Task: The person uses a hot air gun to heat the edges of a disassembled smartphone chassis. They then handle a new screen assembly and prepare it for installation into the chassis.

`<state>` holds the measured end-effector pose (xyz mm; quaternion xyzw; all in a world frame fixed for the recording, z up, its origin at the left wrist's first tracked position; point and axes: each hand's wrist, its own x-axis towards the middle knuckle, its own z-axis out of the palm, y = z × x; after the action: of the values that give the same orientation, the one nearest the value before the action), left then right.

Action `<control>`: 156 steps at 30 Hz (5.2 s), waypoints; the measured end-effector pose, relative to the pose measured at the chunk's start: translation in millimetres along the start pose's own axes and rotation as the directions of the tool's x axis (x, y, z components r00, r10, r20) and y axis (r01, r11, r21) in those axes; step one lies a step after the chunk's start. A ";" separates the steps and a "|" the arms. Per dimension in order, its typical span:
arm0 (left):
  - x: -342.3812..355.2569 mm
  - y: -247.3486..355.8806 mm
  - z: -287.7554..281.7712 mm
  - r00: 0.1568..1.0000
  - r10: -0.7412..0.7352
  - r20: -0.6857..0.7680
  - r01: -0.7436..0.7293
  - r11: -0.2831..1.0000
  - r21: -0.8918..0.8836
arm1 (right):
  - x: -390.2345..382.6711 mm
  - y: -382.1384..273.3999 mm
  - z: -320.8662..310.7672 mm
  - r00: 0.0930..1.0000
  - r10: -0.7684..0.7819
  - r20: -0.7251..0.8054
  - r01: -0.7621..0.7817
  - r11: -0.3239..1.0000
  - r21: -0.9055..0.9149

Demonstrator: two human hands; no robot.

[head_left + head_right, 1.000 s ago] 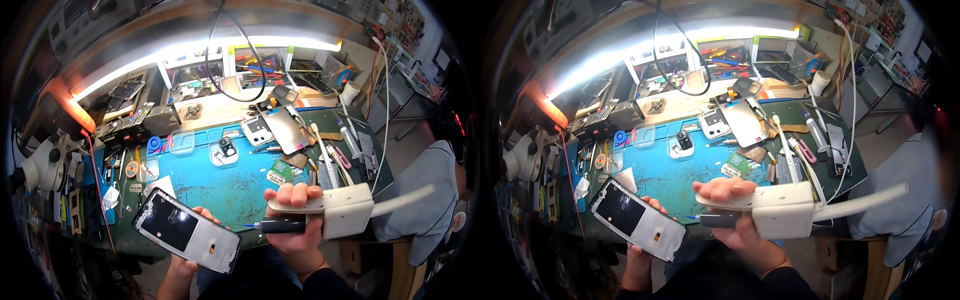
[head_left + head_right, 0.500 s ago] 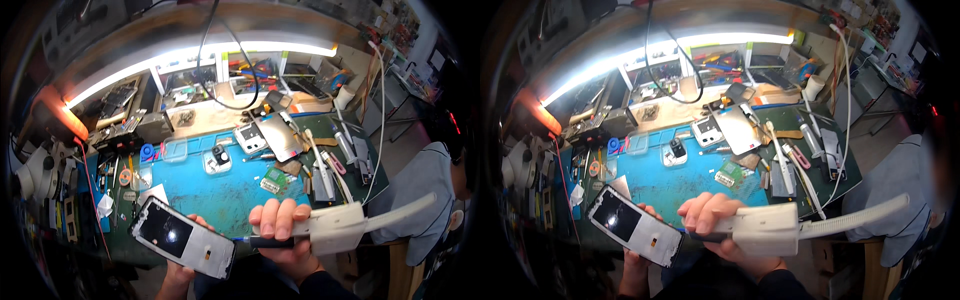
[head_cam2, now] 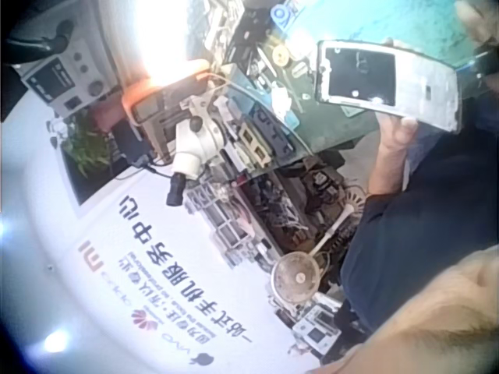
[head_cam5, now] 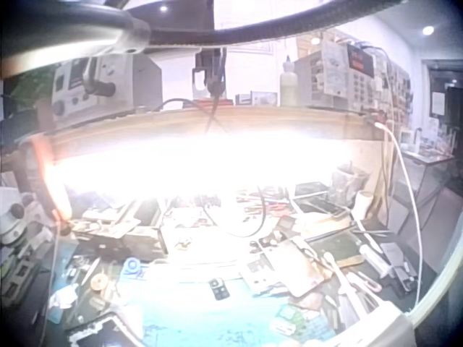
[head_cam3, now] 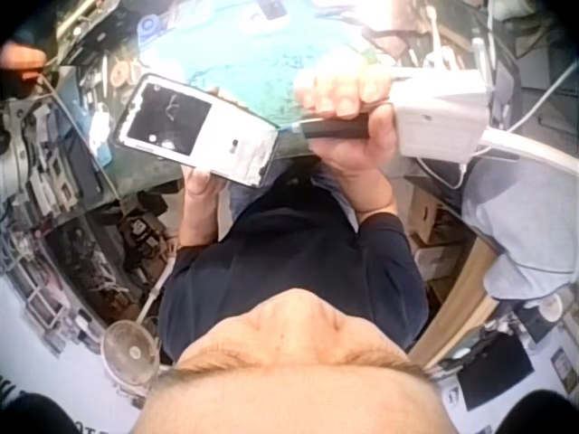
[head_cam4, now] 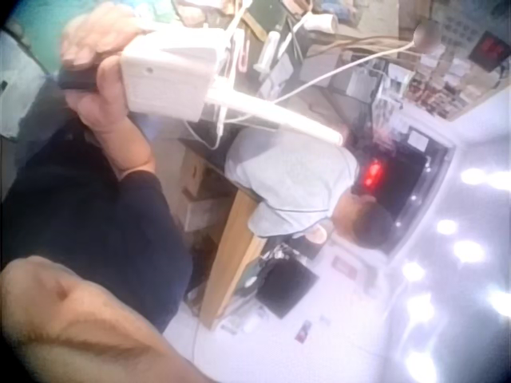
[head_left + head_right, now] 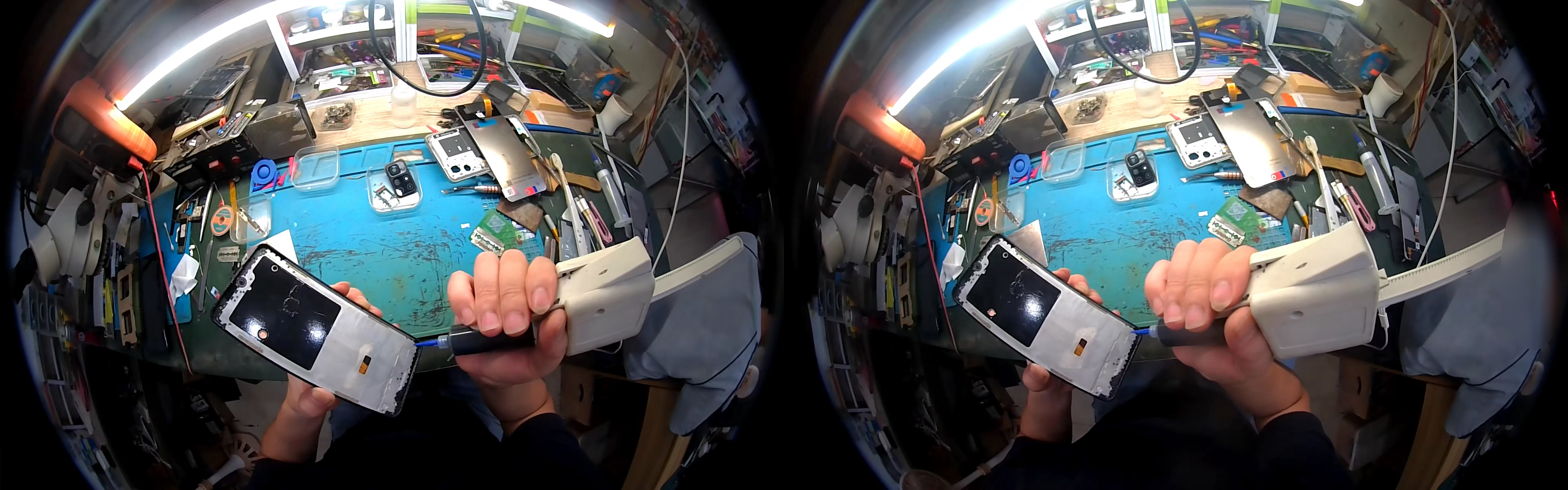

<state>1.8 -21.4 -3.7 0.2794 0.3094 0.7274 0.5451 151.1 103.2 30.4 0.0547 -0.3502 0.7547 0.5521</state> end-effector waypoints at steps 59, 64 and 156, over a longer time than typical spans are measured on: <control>-2.8 4.0 -3.3 0.994 -0.082 0.079 0.081 0.997 0.016 | 20.8 11.9 20.5 0.996 -0.038 0.083 0.042 0.998 -0.042; -5.0 5.4 -3.1 0.988 -0.120 0.100 0.118 0.993 0.020 | 21.0 14.5 19.9 0.995 -0.032 0.092 0.036 0.999 -0.039; -8.5 8.9 -12.4 0.832 -0.320 0.452 0.391 0.918 -0.070 | 44.6 14.7 31.6 0.961 -0.234 0.146 0.258 0.950 -0.177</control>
<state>-10.8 -33.3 -5.7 0.3264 0.1684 0.5550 0.7464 111.6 118.0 68.1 0.0899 -0.4460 0.6373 0.6219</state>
